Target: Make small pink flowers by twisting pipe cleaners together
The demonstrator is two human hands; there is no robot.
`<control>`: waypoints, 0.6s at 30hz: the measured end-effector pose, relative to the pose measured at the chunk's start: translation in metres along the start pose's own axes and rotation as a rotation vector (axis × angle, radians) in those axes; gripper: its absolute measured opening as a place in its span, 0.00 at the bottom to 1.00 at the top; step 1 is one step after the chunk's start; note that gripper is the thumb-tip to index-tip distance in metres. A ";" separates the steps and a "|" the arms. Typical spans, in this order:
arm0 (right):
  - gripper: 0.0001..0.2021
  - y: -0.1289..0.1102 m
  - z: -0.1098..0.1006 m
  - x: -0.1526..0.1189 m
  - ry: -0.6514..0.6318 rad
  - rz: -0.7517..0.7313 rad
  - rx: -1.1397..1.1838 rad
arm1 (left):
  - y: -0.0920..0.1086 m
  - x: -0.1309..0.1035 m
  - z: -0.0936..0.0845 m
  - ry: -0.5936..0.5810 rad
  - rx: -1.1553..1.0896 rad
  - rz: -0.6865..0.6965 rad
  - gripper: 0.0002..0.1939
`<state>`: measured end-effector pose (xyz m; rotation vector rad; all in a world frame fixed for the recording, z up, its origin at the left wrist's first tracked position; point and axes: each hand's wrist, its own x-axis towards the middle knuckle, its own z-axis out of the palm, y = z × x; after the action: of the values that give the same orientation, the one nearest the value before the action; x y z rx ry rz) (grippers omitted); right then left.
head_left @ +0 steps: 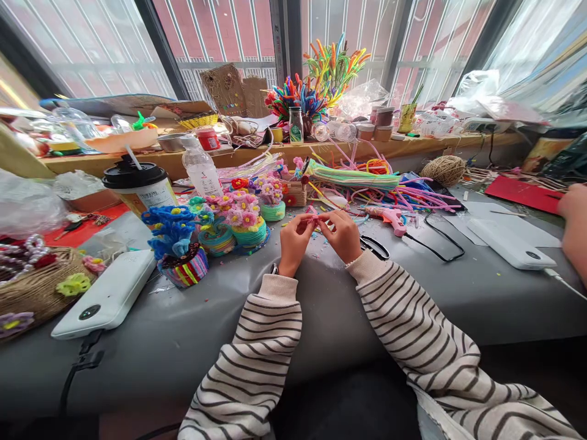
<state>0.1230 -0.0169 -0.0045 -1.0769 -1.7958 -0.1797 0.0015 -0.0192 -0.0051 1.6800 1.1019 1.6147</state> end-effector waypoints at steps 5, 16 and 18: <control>0.09 0.001 0.001 -0.001 -0.001 -0.006 -0.018 | -0.002 0.000 0.000 0.000 -0.050 -0.039 0.11; 0.09 -0.003 0.004 -0.003 0.050 -0.004 -0.064 | -0.005 0.002 0.004 0.000 -0.246 -0.140 0.11; 0.08 -0.003 0.004 -0.003 0.057 0.008 -0.058 | -0.005 0.002 0.004 0.000 -0.250 -0.142 0.11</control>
<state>0.1183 -0.0179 -0.0079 -1.1091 -1.7442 -0.2563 0.0044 -0.0144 -0.0091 1.4087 0.9519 1.5893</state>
